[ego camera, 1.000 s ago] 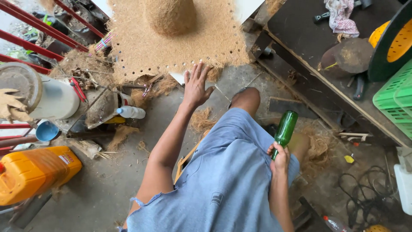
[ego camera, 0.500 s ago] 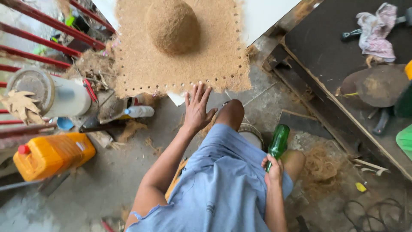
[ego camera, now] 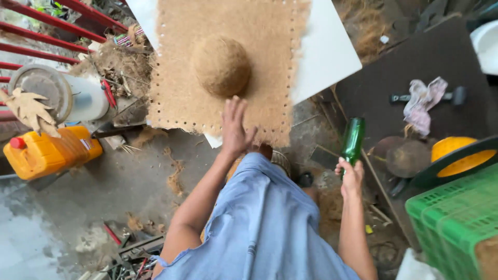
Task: Shaping a hat from coconut fiber by pressing it over a mold using a glass bottle.
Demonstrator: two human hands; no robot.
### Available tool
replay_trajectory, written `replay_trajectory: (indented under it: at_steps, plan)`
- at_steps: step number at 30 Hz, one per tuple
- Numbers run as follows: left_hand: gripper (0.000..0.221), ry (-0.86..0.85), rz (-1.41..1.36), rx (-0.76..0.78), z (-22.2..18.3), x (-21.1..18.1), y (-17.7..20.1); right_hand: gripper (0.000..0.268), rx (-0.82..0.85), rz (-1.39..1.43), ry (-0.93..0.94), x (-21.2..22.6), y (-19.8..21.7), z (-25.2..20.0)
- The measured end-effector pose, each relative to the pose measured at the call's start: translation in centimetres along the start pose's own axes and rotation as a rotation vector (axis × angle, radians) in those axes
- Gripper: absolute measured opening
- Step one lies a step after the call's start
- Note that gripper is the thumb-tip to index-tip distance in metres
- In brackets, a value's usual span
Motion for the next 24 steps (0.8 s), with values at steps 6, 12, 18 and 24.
replay_trajectory:
  at_steps: [6,12,18,24]
  plan:
    - [0.116,0.253,0.069,-0.197,11.8,1.5,7.0,0.025,-0.008,-0.006,0.07,11.5,-3.0,-0.4]
    - [0.13,0.385,0.195,-0.053,16.1,4.0,6.5,0.026,0.097,-0.073,0.004,14.0,-7.2,-1.6]
    - [0.121,0.412,0.185,-0.055,16.7,3.6,7.2,0.032,0.174,-0.105,-0.025,14.4,-9.6,-0.2]
    - [0.12,0.435,0.204,-0.26,18.8,5.4,8.5,0.031,0.184,-0.116,-0.027,18.0,-9.5,1.4]
Point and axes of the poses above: each hand's wrist, its own z-axis towards the middle knuckle, its own y-axis out of the back of the hand, x = y × z, the point moved 1 cm from there along z, towards the middle knuckle, and after that the axes turned 6 degrees about -z, right-handed, at the moved point
